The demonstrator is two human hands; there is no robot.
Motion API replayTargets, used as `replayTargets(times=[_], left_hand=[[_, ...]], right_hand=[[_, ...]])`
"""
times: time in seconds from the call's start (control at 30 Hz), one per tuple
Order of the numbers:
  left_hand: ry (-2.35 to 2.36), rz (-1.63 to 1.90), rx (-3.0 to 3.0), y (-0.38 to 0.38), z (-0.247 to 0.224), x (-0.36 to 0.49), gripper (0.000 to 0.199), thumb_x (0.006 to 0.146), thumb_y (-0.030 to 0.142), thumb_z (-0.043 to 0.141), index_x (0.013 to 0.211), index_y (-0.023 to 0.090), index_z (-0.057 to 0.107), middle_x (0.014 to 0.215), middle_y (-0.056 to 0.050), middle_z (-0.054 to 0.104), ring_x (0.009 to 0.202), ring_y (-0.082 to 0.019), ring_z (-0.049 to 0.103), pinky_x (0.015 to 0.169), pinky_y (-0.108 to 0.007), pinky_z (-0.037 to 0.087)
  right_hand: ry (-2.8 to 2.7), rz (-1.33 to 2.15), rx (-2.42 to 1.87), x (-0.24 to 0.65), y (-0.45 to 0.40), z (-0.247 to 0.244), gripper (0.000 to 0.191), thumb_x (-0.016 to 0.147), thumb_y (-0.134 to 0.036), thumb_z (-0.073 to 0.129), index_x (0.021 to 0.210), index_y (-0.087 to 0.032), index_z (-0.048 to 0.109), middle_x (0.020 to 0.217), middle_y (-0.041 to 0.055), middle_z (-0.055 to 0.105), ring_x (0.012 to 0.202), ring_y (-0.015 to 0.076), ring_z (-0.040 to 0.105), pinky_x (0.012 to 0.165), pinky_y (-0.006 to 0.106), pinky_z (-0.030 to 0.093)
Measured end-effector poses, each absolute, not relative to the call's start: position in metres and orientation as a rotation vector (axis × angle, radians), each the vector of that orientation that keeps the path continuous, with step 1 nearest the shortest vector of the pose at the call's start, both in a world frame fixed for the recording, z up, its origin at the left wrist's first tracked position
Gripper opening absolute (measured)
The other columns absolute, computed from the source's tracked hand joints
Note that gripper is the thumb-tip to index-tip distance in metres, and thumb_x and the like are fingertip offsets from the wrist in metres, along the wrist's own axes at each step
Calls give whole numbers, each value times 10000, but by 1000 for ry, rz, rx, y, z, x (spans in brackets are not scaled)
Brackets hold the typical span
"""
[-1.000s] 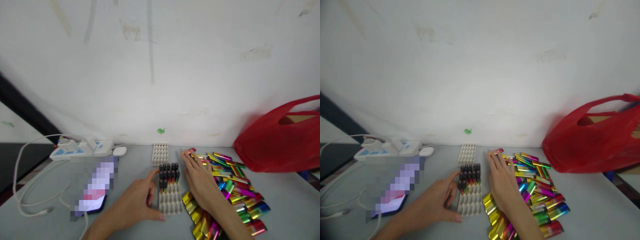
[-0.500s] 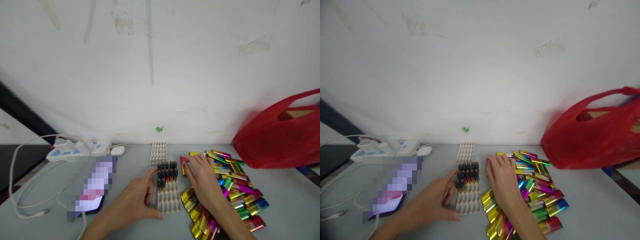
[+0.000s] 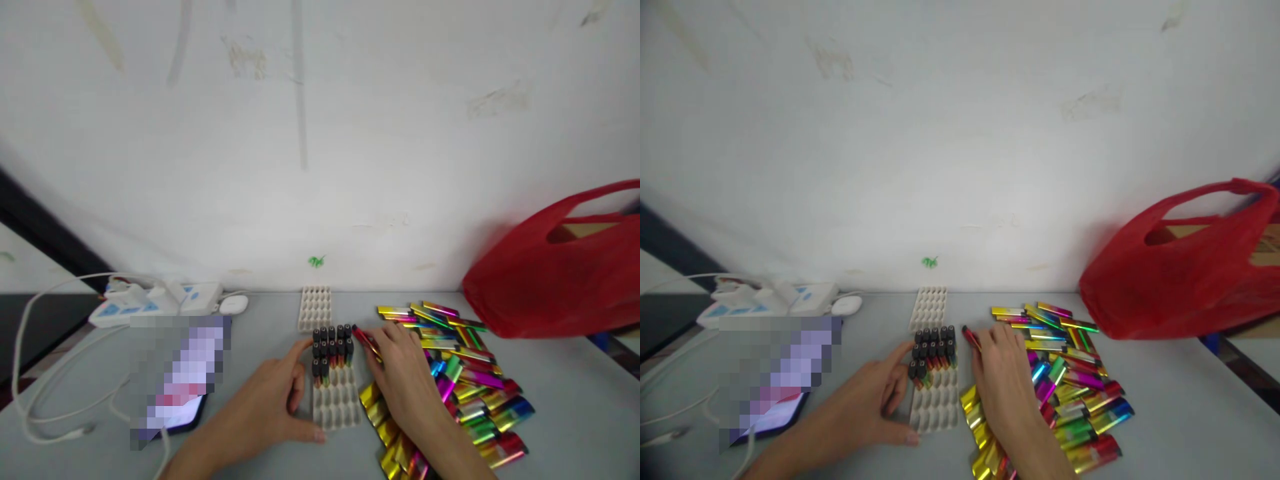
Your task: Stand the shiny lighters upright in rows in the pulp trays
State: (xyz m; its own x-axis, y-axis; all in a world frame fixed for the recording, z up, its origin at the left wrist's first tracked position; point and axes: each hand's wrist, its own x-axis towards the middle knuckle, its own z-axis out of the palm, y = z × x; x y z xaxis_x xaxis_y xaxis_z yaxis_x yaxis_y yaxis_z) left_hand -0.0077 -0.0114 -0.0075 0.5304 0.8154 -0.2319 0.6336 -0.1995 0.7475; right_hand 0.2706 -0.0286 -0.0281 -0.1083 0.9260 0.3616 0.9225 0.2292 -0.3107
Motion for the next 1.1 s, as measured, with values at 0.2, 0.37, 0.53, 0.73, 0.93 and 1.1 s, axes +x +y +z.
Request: replayTargets(times=[0.2, 0.37, 0.53, 0.73, 0.93, 1.1], left_hand=[[1174, 262, 1925, -11, -12, -10, 1258, 714, 467, 1094, 1742, 250, 401, 779, 103, 645, 721, -226, 626, 684, -301, 371], [1173, 272, 1937, -12, -10, -10, 1236, 717, 422, 1091, 1737, 263, 410, 786, 100, 648, 741, -228, 627, 696, -300, 360], [1166, 278, 1925, -12, -11, -10, 1235, 717, 432, 1084, 1738, 257, 412, 773, 97, 652, 721, -228, 634, 672, -294, 352], [1161, 285, 1931, -12, -10, -10, 1243, 722, 460, 1075, 1745, 254, 400, 775, 100, 661, 722, -225, 645, 664, -292, 349], [1171, 267, 1927, -12, -8, -9, 1259, 722, 417, 1092, 1751, 252, 386, 772, 104, 654, 718, -230, 638, 674, -300, 365], [1157, 283, 1947, -11, -13, -11, 1254, 731, 441, 1095, 1747, 250, 385, 772, 103, 656, 709, -225, 626, 666, -301, 360]], right_hand=[[-1671, 344, -1593, 273, -26, -21, 136, 1075, -258, 631, 1129, -234, 753, 1054, 102, 759, 1009, 338, 684, 922, 477, 486], [-1091, 1070, -1288, 269, -26, 1, 303, 951, -515, 776, 937, -236, 658, 827, 4, 639, 773, 228, 590, 745, 360, 477], [-747, 1799, -853, 266, -34, 21, 249, 898, -420, 757, 909, -262, 565, 643, -97, 386, 542, 130, 290, 547, 276, 296], [-633, 1844, -813, 264, -35, 19, 401, 927, -579, 832, 901, -219, 656, 650, -97, 351, 578, 119, 208, 532, 246, 224], [-704, 1971, -579, 262, -37, 20, 685, 991, -726, 735, 636, -256, 384, 581, -113, 232, 513, 95, 101, 475, 259, 117], [-777, 2066, -579, 250, -48, 16, 647, 1029, -723, 663, 679, -251, 393, 601, -111, 233, 511, 90, 132, 477, 253, 122]])
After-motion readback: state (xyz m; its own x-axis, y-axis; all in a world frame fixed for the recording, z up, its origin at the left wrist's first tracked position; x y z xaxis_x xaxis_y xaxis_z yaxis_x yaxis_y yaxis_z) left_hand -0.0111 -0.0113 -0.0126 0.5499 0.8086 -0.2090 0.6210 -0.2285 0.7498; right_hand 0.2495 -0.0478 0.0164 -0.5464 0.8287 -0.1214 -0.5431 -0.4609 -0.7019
